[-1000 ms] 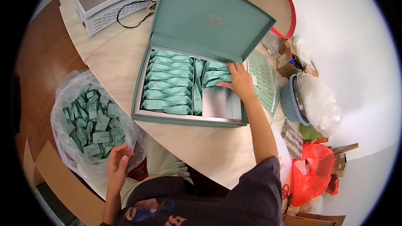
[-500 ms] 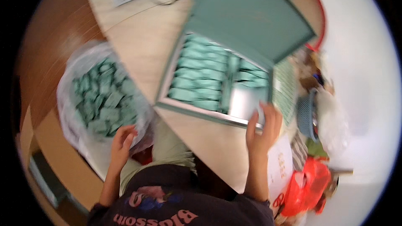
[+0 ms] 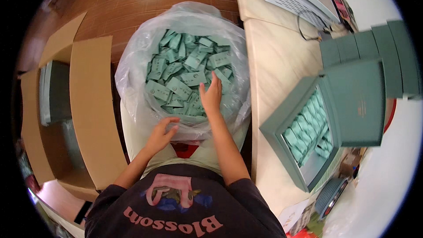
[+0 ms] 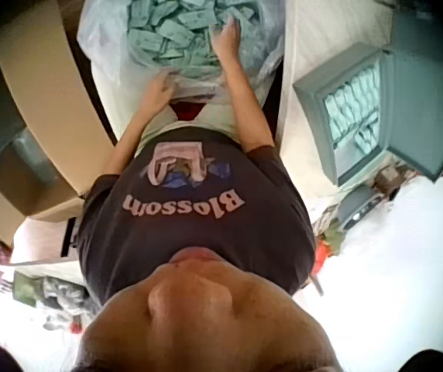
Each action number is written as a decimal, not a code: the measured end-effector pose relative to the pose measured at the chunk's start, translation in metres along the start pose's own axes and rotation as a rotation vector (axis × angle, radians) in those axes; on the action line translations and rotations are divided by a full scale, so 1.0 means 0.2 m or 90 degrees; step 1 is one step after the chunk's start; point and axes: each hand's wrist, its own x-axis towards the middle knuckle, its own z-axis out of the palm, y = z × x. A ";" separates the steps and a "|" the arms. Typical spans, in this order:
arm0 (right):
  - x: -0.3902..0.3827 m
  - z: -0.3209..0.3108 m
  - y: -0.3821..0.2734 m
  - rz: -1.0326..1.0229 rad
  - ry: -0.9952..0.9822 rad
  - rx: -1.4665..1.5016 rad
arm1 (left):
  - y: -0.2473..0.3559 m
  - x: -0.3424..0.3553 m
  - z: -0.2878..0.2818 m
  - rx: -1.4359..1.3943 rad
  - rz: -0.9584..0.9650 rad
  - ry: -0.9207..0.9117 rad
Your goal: The person takes tea packets from a large plastic bag and places them into rows within a green gift box. They then apply a security sticker to the back of the box and stack it onto a pile of finished boxes.
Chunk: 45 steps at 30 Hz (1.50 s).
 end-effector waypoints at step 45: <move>-0.31 0.06 -0.36 0.132 -0.501 0.015 | -0.05 0.30 -0.07 -0.912 -0.158 0.143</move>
